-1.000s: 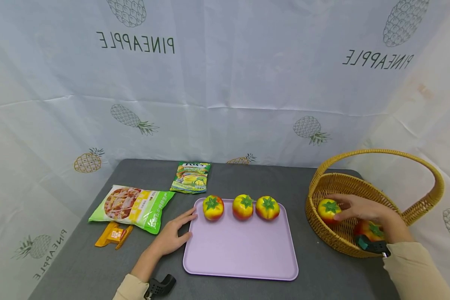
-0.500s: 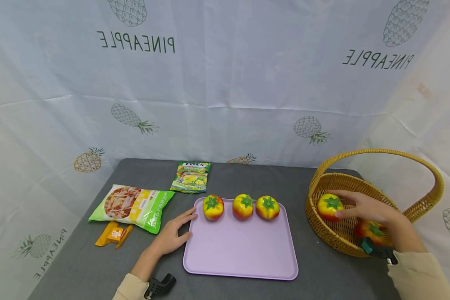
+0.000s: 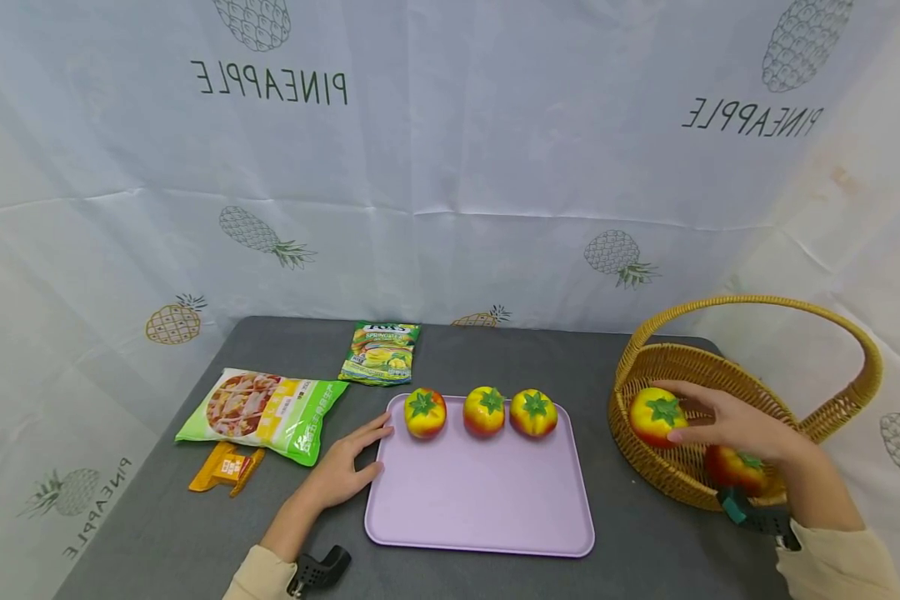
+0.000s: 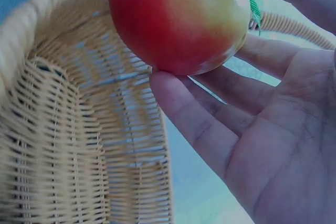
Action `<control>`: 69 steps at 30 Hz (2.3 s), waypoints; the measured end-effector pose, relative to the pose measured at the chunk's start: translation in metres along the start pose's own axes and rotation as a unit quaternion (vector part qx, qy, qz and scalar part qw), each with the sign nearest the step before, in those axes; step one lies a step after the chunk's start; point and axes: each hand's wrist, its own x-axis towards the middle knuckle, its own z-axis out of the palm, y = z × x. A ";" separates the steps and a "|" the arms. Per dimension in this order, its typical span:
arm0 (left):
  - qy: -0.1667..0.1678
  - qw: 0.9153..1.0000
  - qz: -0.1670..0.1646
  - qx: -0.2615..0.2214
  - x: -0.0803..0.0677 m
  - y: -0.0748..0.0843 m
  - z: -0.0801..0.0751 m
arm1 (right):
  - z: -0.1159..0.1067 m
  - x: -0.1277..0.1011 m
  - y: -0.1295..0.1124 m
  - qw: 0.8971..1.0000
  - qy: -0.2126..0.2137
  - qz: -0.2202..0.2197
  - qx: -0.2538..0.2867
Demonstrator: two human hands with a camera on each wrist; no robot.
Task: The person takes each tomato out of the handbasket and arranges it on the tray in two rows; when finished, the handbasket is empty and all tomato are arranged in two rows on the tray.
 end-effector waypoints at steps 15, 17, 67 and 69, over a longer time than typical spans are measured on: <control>0.000 1.000 -0.001 -0.003 0.001 0.000 0.000 | 0.049 0.010 -0.023 0.990 -0.051 -0.034 0.130; 0.000 1.000 -0.001 -0.003 0.001 0.000 0.001 | 0.060 0.013 -0.025 0.985 -0.071 -0.033 0.151; -0.001 1.000 -0.002 -0.003 -0.001 0.000 0.001 | 0.248 0.126 -0.107 0.965 -0.073 -0.079 0.238; 0.002 1.000 0.000 -0.003 -0.001 0.000 0.001 | 0.251 0.127 -0.110 0.966 -0.075 -0.081 0.232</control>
